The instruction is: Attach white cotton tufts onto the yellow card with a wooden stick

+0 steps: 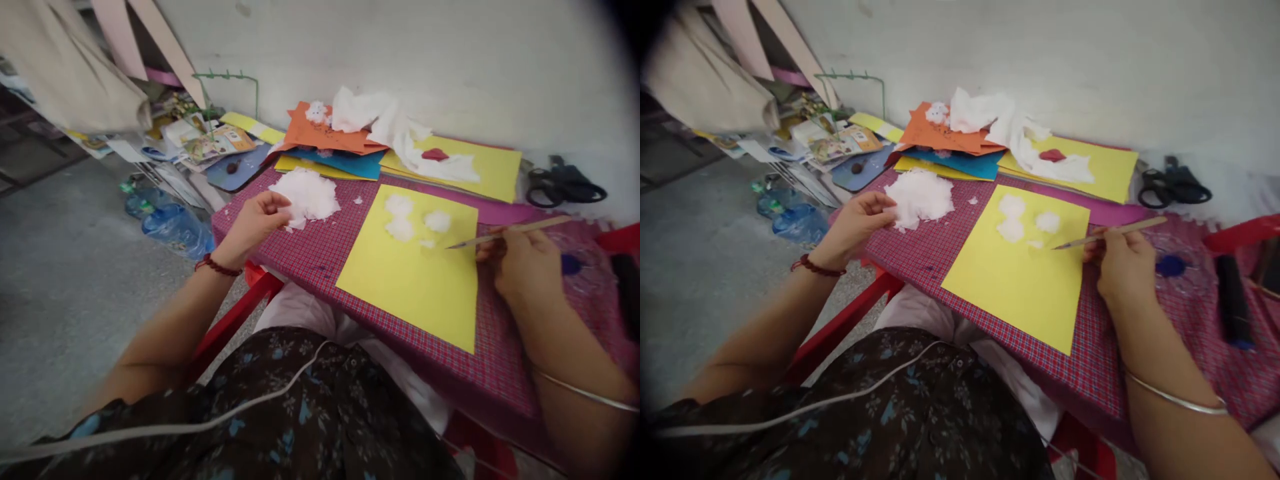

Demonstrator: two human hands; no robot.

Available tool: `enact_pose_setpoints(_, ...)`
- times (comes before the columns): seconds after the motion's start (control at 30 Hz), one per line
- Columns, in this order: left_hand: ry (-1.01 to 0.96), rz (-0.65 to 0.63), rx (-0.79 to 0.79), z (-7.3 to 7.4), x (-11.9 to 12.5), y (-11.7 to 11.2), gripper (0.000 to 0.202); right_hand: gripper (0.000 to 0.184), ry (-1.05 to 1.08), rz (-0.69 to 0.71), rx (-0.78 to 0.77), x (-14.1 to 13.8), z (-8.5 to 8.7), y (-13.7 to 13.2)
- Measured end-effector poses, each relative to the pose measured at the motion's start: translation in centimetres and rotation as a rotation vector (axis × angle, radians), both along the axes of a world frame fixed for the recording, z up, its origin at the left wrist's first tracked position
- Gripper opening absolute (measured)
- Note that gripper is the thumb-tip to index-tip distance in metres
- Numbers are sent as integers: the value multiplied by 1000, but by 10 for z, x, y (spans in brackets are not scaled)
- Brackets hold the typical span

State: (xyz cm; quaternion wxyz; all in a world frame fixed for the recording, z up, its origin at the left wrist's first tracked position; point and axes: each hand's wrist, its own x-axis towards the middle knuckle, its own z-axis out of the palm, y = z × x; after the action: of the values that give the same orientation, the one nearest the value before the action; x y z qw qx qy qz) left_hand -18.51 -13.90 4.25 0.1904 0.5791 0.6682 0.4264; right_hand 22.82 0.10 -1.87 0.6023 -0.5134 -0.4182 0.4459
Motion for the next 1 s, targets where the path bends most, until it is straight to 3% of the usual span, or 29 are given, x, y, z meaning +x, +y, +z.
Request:
enact_pose_setpoints(0.17, -257, -349, -41, 18, 78, 49, 18, 14, 66, 22, -3, -2, 9, -6)
enact_pose_setpoints(0.3, -240, -533, 7, 21, 130, 101, 6, 13, 42, -14, -22, -3, 7, -5)
enact_pose_setpoints(0.4, -126, -582, 67, 18, 156, 128, 3, 12, 31, -12, -39, -3, 5, -5)
enact_pose_setpoints(0.5, 21, -583, 90, 13, 173, 141, 5, 13, 13, 19, -12, -3, 4, -7)
enact_pose_setpoints(0.63, -43, -696, -18, 3, 186, 148, 6, 16, -21, 61, 6, -3, 5, -8)
enact_pose_setpoints(0.83, -50, -846, -109, -7, 204, 171, 11, 24, -21, -19, -55, 3, 15, -7)
enact_pose_setpoints(1.0, 85, -965, -188, -8, 222, 187, 7, 23, -71, -56, 9, 18, 21, -7)
